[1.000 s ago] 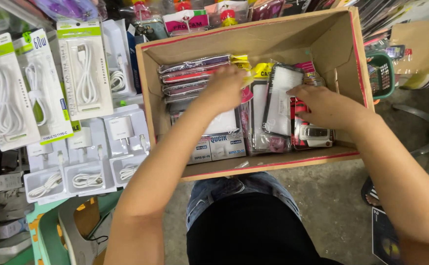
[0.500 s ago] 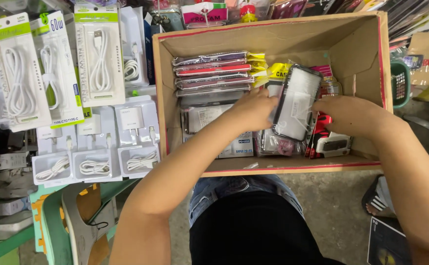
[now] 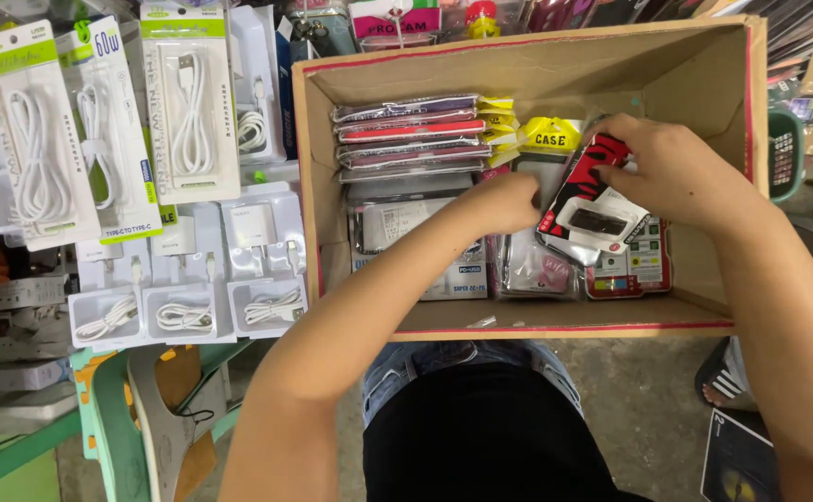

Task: The person takes charger boxes from a cardboard box, opens each box, places a charging adapter and coiled USB cable into the plastic blister insert, closes the box, and sets the finished box on the table with other packaged chargers. They repeat this packing process for several charger boxes one at a time.

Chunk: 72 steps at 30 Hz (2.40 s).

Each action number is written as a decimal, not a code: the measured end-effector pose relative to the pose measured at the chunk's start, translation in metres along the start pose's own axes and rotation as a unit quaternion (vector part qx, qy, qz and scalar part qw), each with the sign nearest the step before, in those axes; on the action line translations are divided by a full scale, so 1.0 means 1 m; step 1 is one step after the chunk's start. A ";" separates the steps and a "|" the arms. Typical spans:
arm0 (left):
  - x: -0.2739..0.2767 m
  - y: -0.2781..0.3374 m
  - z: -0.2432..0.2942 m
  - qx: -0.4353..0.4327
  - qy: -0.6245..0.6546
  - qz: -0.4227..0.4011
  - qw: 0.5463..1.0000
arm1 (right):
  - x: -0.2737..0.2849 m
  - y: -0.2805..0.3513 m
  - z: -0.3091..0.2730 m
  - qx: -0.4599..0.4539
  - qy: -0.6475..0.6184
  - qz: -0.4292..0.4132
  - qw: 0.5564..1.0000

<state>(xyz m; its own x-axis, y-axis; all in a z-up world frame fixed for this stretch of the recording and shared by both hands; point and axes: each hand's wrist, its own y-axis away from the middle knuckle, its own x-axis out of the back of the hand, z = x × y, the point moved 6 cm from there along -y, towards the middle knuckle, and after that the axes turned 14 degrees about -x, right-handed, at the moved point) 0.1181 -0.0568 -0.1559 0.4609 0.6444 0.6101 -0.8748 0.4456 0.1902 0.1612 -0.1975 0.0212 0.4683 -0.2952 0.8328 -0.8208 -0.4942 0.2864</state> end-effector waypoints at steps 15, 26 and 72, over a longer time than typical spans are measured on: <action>-0.014 0.101 -0.017 -0.103 -0.293 -0.188 0.932 | -0.033 -0.008 -0.091 0.196 0.056 -0.051 0.978; -0.034 0.086 -0.014 -0.284 -0.375 -0.109 0.875 | -0.079 -0.002 -0.098 0.199 0.205 -0.212 0.934; 0.106 0.102 0.011 -0.149 -0.474 0.117 0.860 | -0.198 0.041 -0.133 0.578 0.243 -0.174 0.760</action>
<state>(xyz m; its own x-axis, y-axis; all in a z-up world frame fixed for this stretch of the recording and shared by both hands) 0.0761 0.0500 -0.0628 -0.1747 0.0041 0.9846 -0.7850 0.6031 -0.1418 -0.0089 -0.0502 -0.0689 0.1844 0.2149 0.9591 0.2912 -0.9439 0.1555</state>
